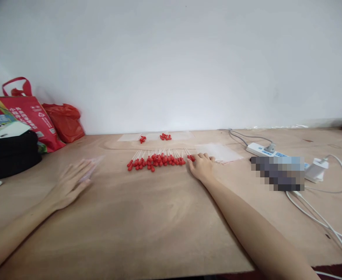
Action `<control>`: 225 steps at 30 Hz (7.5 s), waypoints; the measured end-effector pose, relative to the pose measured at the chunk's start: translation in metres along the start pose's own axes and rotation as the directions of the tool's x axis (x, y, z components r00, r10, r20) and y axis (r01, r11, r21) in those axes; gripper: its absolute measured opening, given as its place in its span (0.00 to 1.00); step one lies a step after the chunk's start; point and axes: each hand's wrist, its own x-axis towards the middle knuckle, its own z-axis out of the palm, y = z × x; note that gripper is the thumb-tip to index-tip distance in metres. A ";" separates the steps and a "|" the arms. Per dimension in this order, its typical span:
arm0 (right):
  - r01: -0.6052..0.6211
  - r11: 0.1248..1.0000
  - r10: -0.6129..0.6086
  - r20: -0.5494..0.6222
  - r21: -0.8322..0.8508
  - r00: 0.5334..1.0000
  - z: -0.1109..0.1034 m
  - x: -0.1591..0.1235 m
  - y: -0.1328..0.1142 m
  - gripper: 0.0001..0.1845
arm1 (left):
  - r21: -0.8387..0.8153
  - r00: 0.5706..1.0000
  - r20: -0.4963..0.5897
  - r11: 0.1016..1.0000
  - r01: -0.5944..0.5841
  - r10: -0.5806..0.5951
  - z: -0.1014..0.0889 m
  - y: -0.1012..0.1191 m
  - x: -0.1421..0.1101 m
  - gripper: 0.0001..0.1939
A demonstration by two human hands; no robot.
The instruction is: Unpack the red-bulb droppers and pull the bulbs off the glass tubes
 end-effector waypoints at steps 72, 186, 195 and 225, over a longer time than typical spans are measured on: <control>0.425 0.828 -0.453 -0.009 0.365 0.891 -0.027 -0.027 -0.042 0.11 | -0.331 0.952 -0.264 0.913 -0.238 0.152 0.032 0.128 0.054 0.10; -0.049 0.901 0.112 -0.122 0.432 0.986 0.006 -0.004 -0.018 0.12 | -0.309 0.980 -0.200 0.948 -0.081 0.019 0.036 0.129 0.044 0.18; 0.202 0.949 -0.174 -0.131 0.243 0.976 -0.010 -0.016 -0.039 0.10 | -0.325 0.973 -0.225 0.937 -0.131 0.058 0.044 0.139 0.051 0.14; -0.124 0.992 0.126 0.092 -0.028 0.988 0.004 0.000 -0.017 0.15 | -0.721 0.988 0.154 0.681 0.129 -0.024 0.035 0.126 0.049 0.16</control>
